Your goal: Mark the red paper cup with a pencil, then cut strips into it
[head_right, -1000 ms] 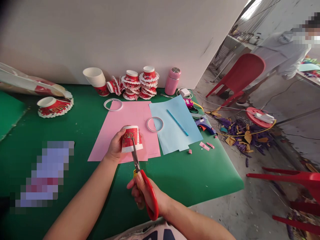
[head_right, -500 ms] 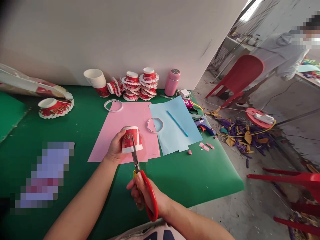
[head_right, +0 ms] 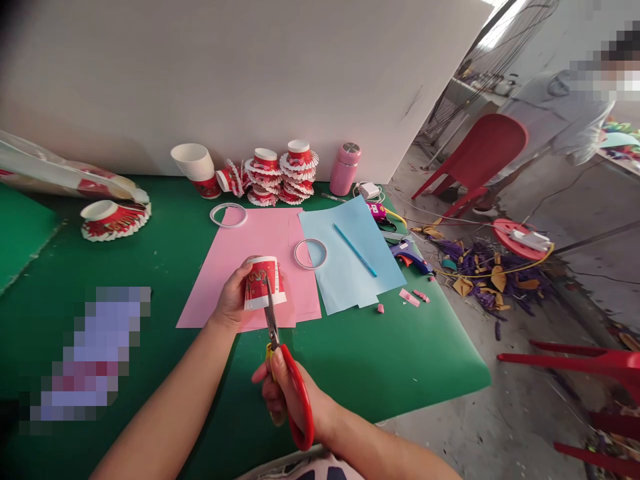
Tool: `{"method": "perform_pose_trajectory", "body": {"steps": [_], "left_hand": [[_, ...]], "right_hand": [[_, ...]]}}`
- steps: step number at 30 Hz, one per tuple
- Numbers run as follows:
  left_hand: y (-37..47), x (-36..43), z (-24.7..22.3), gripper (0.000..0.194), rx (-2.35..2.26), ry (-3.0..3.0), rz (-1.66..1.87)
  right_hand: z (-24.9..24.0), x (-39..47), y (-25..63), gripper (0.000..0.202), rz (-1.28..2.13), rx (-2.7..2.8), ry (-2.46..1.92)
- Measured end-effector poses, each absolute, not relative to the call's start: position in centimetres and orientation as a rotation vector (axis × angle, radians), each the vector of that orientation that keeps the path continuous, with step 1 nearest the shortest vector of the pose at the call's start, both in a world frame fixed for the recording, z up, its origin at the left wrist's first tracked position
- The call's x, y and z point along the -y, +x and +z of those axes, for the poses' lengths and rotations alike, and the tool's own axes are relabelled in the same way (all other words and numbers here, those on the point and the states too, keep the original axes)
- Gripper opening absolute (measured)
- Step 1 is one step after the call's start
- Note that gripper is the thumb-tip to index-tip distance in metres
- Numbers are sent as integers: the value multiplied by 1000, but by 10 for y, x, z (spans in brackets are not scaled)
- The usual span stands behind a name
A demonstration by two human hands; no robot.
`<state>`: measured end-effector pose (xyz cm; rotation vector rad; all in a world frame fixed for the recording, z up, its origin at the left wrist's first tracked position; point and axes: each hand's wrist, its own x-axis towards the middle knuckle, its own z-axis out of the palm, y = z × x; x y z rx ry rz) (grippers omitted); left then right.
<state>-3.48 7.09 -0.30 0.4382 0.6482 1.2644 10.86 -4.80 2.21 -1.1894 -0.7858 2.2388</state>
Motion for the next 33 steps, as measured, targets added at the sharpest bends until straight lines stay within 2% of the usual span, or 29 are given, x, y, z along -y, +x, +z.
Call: {"method": "perform_pose_trajectory", "body": {"steps": [33], "left_hand": [[-35, -73, -7, 24, -685, 423, 1268]], "right_hand": [[26, 49, 104, 81, 2180, 792, -1309]]}}
